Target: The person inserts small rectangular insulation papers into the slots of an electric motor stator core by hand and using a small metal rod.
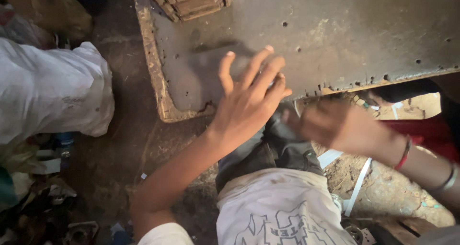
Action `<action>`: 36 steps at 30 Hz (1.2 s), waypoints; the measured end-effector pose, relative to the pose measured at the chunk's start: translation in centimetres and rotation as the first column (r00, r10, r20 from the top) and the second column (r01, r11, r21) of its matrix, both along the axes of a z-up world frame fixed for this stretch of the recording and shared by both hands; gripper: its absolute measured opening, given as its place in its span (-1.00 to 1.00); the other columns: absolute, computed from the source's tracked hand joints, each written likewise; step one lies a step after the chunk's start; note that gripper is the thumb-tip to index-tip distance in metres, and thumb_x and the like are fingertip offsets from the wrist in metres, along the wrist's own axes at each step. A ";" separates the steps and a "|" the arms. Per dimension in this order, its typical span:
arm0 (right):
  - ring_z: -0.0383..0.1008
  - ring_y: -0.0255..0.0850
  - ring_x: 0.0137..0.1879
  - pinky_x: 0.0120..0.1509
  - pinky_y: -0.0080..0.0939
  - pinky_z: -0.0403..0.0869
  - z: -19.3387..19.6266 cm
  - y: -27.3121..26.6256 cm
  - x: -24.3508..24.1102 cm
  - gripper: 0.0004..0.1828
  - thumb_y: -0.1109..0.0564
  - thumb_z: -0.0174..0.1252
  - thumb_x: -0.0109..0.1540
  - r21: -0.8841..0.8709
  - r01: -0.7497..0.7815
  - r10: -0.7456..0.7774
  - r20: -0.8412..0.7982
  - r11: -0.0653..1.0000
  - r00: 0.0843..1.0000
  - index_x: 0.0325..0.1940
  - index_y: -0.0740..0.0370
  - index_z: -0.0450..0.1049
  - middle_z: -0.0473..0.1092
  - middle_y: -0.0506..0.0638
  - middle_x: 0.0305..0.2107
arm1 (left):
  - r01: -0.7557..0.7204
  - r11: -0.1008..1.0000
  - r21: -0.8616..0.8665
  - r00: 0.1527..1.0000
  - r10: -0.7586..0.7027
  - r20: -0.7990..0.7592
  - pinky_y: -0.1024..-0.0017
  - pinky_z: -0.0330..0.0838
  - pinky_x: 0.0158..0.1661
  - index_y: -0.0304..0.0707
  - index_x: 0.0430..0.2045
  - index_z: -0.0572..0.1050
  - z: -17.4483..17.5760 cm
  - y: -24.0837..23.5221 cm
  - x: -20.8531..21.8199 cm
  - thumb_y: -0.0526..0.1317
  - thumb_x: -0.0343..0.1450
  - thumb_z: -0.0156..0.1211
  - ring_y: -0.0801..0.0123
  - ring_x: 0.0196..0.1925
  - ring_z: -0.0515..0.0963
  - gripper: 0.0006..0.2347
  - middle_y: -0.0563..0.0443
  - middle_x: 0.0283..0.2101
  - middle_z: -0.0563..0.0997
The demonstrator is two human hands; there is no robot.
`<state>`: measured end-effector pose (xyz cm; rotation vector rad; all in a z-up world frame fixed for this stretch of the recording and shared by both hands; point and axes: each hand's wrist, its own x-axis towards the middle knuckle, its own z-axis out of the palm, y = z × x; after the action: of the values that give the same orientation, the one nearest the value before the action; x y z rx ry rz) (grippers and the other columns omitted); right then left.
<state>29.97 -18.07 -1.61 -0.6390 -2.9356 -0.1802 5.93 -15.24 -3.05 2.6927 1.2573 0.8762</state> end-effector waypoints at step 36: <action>0.42 -0.19 -0.36 -0.37 -0.16 0.41 -0.2 -1.1 -0.2 -0.34 0.46 0.12 0.05 -0.217 0.349 -0.408 -0.368 0.912 0.836 0.24 0.19 0.54 0.37 0.03 -0.26 | 0.039 0.997 -0.072 0.976 -0.022 0.215 -0.22 -0.20 0.42 -0.09 -0.15 0.61 -0.7 -0.3 -2.5 -0.31 0.41 0.27 0.24 0.30 0.49 -0.83 0.15 -0.12 0.63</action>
<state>29.81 -19.17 -1.79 -1.1294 -2.4069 0.1168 3.48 -15.53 -3.79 2.4738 1.1748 1.0593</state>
